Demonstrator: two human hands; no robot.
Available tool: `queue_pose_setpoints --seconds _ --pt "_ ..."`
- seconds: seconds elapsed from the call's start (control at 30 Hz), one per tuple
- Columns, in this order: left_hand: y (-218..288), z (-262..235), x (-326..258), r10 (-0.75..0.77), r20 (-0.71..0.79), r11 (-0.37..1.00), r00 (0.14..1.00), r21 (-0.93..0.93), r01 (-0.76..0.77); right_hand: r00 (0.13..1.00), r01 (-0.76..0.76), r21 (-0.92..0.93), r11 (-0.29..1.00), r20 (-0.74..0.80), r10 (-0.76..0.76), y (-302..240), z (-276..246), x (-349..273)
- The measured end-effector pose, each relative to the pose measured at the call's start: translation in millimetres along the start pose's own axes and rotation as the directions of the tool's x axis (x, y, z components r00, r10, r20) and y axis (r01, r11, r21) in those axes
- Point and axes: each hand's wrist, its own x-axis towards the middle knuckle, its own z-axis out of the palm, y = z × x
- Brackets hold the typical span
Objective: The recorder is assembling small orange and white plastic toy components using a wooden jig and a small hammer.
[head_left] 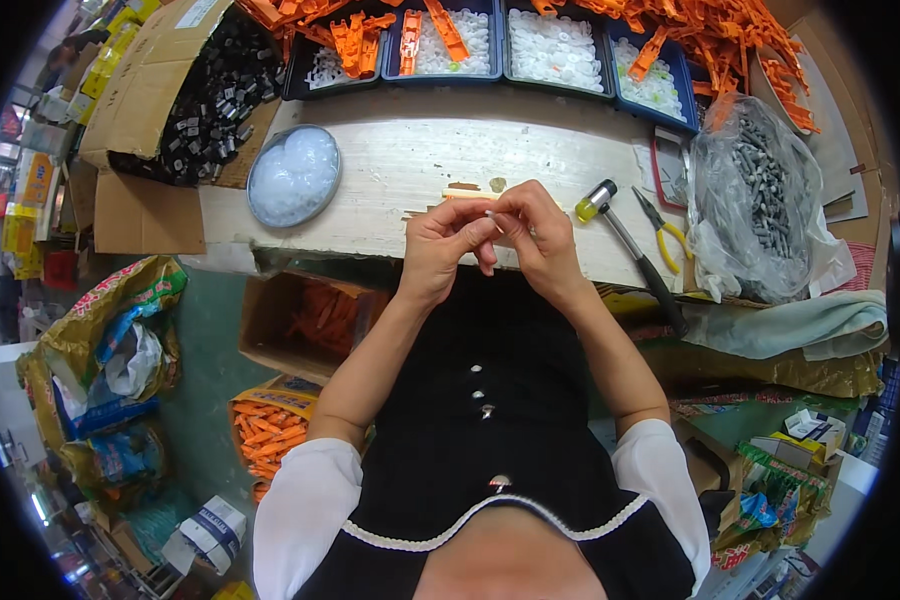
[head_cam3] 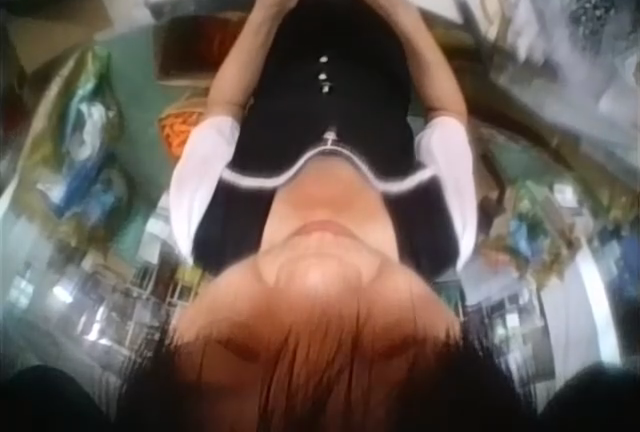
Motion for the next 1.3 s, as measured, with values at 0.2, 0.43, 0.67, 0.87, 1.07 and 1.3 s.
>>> queue_pose_setpoints --seconds 0.2,0.43,0.67,0.87,1.07,1.3 --pt "18 -9 6 0.029 -0.111 0.927 0.993 0.375 0.015 0.999 0.03 -0.311 0.95 0.032 -0.021 17 -4 5" --pt "19 -22 18 0.031 -0.092 0.828 0.995 0.56 0.026 0.993 0.086 -0.534 0.841 0.112 -0.03 28 9 7" --pt "13 -26 26 0.01 -0.115 0.78 0.993 0.622 0.065 0.975 0.196 -0.665 0.721 0.211 -0.071 33 17 10" --pt "17 -23 29 -0.019 -0.075 0.691 0.997 0.72 0.067 0.968 0.21 -0.614 0.761 0.238 -0.076 38 13 11" --pt "16 -22 31 -0.033 -0.067 0.668 0.997 0.741 0.072 0.966 0.235 -0.671 0.703 0.243 -0.091 37 10 7" --pt "24 -18 45 -0.05 0.054 0.321 0.997 0.947 -0.035 0.963 0.212 -0.581 0.786 0.259 -0.069 39 -9 11"
